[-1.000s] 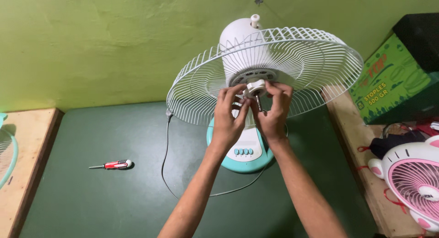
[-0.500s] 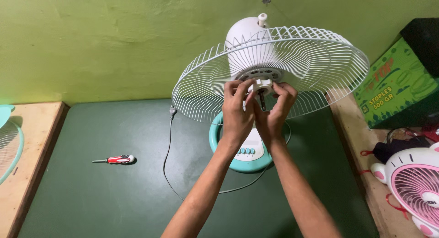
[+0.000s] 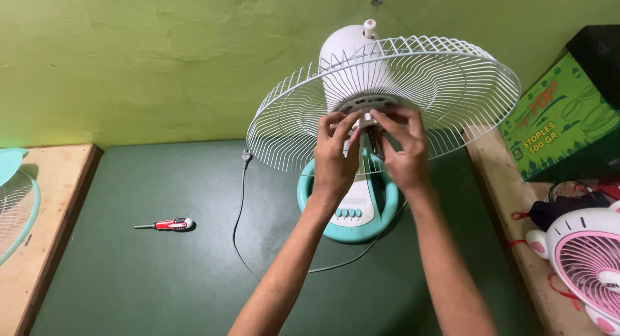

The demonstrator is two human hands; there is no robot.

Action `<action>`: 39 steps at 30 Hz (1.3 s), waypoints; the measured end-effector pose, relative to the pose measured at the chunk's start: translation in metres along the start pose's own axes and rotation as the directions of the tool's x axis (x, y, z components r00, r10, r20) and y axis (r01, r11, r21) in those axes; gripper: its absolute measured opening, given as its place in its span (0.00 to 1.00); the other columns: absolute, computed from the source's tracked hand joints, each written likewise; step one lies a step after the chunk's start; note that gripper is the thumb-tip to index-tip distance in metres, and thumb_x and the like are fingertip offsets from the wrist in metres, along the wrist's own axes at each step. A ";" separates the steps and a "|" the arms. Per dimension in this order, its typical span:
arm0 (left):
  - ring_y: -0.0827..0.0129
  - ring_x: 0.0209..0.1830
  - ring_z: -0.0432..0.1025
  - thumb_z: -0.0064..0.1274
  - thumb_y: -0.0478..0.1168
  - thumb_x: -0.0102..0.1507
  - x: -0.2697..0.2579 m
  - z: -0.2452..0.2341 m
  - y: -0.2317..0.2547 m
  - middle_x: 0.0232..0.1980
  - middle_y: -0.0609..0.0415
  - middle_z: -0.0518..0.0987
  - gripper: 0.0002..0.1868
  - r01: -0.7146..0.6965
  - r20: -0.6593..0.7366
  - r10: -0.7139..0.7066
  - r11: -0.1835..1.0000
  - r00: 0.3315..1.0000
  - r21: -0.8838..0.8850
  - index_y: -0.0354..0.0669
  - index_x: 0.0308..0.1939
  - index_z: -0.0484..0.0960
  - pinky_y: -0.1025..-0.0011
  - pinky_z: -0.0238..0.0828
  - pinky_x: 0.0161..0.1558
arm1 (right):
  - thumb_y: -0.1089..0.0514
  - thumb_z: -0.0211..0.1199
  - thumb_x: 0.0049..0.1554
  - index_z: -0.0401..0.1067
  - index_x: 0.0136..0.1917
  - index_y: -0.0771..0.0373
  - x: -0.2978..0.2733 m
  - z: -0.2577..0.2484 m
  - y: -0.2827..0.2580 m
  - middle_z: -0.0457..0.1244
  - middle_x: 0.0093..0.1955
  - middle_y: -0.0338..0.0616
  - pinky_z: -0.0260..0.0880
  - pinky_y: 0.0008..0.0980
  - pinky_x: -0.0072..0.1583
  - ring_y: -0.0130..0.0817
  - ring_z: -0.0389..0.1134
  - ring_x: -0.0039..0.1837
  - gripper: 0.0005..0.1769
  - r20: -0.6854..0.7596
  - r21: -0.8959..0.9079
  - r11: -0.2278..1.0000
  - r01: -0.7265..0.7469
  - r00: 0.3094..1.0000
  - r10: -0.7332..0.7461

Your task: The person assembles a table fan by attaching the front grille, inserting the fan blades, and securing them with a nut. They then attach the rear grille and tighten a screw on a plastic ring using a screwdriver.

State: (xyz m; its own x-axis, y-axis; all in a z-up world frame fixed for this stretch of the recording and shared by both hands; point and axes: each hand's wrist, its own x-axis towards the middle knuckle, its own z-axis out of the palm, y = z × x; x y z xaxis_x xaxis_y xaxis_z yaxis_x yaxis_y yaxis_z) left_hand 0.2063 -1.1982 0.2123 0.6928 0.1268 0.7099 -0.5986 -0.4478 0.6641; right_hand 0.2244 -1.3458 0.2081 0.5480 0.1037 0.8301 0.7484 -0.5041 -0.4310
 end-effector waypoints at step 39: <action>0.52 0.57 0.74 0.54 0.25 0.65 -0.003 0.011 -0.007 0.55 0.46 0.77 0.16 -0.162 -0.080 0.164 0.986 0.983 0.026 0.40 0.55 0.80 0.61 0.76 0.57 | 0.77 0.59 0.63 0.74 0.60 0.71 -0.011 0.014 0.012 0.61 0.61 0.45 0.76 0.27 0.62 0.32 0.69 0.61 0.14 -0.096 0.379 0.889 -0.258 0.944 0.314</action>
State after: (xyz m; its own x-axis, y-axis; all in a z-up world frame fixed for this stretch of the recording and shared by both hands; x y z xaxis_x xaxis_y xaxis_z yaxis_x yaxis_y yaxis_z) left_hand 0.2126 -1.2048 0.2032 0.5509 0.1221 0.8256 -0.6926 -0.4851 0.5339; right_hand 0.2324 -1.3412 0.1889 0.7171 -0.1425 0.6823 0.6657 -0.1501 -0.7310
